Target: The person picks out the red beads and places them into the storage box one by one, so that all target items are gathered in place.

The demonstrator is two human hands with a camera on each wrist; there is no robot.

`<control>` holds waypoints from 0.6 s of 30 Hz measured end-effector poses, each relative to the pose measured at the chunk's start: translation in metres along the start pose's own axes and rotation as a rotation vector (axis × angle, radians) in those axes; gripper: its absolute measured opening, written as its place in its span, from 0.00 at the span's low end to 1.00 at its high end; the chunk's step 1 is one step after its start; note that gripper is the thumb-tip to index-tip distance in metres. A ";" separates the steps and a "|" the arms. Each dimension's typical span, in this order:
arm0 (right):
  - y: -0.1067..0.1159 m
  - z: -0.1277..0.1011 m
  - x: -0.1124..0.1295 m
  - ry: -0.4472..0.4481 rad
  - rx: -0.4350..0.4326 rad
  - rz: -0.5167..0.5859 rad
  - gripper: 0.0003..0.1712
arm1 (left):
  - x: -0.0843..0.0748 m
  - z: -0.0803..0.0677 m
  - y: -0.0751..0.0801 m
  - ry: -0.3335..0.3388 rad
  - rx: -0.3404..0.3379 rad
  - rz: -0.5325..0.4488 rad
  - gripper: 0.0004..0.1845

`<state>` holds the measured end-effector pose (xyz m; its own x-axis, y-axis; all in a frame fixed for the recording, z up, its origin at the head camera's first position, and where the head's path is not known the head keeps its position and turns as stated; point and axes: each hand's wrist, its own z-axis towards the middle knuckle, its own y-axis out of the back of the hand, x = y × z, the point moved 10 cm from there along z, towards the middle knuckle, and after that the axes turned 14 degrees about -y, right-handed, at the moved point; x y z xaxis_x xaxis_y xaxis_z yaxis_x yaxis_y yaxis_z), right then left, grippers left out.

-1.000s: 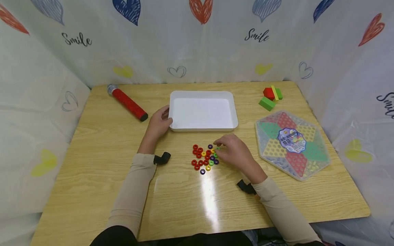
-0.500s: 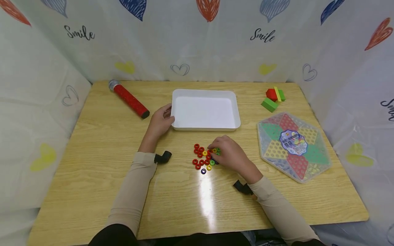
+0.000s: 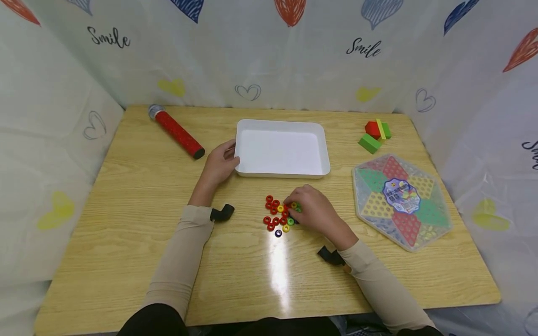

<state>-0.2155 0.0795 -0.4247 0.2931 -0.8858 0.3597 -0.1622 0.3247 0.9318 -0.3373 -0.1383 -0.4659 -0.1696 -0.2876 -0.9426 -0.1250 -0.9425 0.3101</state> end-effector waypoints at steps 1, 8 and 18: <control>0.000 0.000 0.000 0.000 0.000 0.002 0.07 | -0.001 0.000 0.000 -0.001 0.002 0.001 0.33; 0.001 0.001 0.000 -0.004 0.001 0.013 0.06 | 0.001 0.000 0.000 -0.003 0.000 -0.005 0.33; 0.017 0.008 0.001 -0.010 0.008 0.028 0.06 | 0.001 0.001 -0.001 -0.015 0.000 -0.031 0.32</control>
<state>-0.2254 0.0814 -0.4087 0.2790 -0.8796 0.3854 -0.1782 0.3470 0.9208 -0.3387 -0.1372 -0.4674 -0.1801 -0.2560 -0.9498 -0.1307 -0.9508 0.2810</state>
